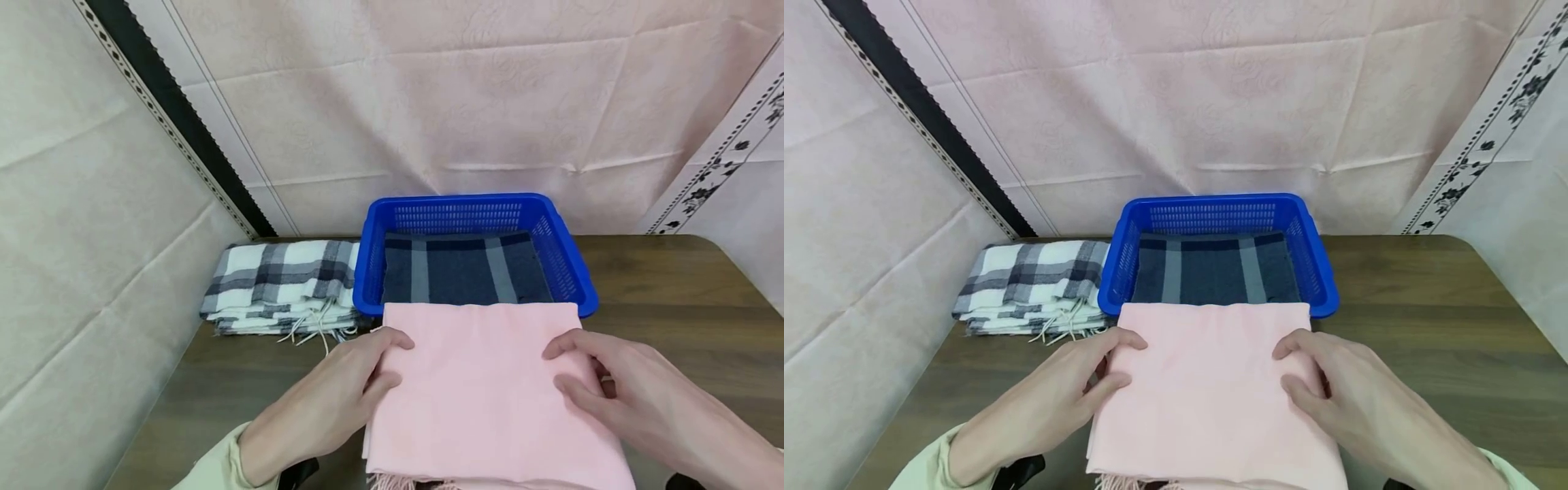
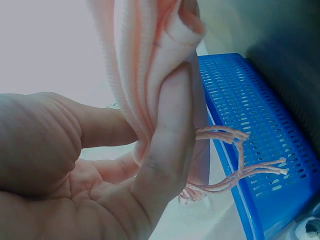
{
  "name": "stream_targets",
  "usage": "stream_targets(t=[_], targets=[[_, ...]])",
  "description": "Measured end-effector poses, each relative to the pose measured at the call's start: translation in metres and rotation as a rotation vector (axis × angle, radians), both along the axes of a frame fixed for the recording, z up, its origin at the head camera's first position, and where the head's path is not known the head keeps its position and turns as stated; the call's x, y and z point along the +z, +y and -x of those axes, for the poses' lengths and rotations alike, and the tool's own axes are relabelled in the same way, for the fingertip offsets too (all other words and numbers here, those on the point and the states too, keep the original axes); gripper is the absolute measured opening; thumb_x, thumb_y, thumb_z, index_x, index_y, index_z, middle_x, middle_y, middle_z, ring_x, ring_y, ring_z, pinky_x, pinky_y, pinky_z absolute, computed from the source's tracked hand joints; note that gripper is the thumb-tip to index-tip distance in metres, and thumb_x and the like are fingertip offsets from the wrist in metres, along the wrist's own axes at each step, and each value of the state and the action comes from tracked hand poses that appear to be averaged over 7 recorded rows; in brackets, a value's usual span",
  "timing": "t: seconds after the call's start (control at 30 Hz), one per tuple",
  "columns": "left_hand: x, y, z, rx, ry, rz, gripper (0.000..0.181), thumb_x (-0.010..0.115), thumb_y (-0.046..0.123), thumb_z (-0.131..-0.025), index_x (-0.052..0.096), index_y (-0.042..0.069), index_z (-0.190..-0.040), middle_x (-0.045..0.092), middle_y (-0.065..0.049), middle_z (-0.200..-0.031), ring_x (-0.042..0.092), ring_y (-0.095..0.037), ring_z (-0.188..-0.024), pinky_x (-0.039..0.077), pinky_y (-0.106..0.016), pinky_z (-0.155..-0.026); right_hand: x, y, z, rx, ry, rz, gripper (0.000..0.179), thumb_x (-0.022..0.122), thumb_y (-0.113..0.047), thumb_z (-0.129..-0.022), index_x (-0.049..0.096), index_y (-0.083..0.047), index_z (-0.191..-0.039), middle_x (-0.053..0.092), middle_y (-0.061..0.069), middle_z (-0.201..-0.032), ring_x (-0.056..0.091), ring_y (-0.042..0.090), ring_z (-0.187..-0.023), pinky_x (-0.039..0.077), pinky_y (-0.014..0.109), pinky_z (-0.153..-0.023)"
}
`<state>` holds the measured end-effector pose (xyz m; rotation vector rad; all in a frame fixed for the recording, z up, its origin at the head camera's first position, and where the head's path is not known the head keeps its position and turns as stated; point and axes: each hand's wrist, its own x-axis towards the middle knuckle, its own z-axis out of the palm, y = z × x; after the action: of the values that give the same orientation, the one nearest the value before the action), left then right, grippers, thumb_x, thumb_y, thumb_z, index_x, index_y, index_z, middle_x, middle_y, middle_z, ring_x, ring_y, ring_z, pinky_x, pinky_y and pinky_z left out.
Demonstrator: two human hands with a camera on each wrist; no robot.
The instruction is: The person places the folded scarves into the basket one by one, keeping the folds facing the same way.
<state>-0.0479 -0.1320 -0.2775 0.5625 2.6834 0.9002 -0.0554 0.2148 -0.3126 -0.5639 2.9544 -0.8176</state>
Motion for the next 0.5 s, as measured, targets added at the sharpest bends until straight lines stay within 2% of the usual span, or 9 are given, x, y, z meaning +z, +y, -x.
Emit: stream_targets(t=[0.07,0.27,0.5], targets=[[0.000,0.001,0.001,0.001,0.029,0.006,0.025,0.058,0.014,-0.104,0.058,0.018,-0.129,0.058,0.008,-0.094,0.054,-0.008,-0.076,0.048,-0.023,-0.070,0.001,0.000,0.002,0.012,0.030,0.007,0.025,0.078,-0.021,-0.091,0.065,-0.030,-0.111,0.055,-0.014,-0.080,0.044,-0.004,-0.066,0.038,0.020,-0.058],[0.005,0.001,0.007,0.019,0.051,0.010,0.026,0.058,0.015,-0.104,0.058,0.019,-0.130,0.056,0.005,-0.084,0.051,-0.006,-0.067,0.047,-0.025,-0.066,0.007,-0.001,0.009,0.037,0.106,0.002,0.028,0.078,-0.018,-0.091,0.065,-0.032,-0.111,0.045,-0.017,-0.070,0.040,-0.005,-0.063,0.034,0.019,-0.056],[0.014,0.001,0.018,0.026,0.059,-0.007,0.028,0.060,0.014,-0.103,0.059,0.017,-0.131,0.051,0.002,-0.075,0.049,-0.007,-0.064,0.045,-0.025,-0.062,0.019,-0.001,0.020,0.014,0.093,-0.029,0.024,0.075,-0.023,-0.094,0.064,-0.034,-0.112,0.047,-0.013,-0.069,0.043,-0.002,-0.065,0.035,0.020,-0.057]])
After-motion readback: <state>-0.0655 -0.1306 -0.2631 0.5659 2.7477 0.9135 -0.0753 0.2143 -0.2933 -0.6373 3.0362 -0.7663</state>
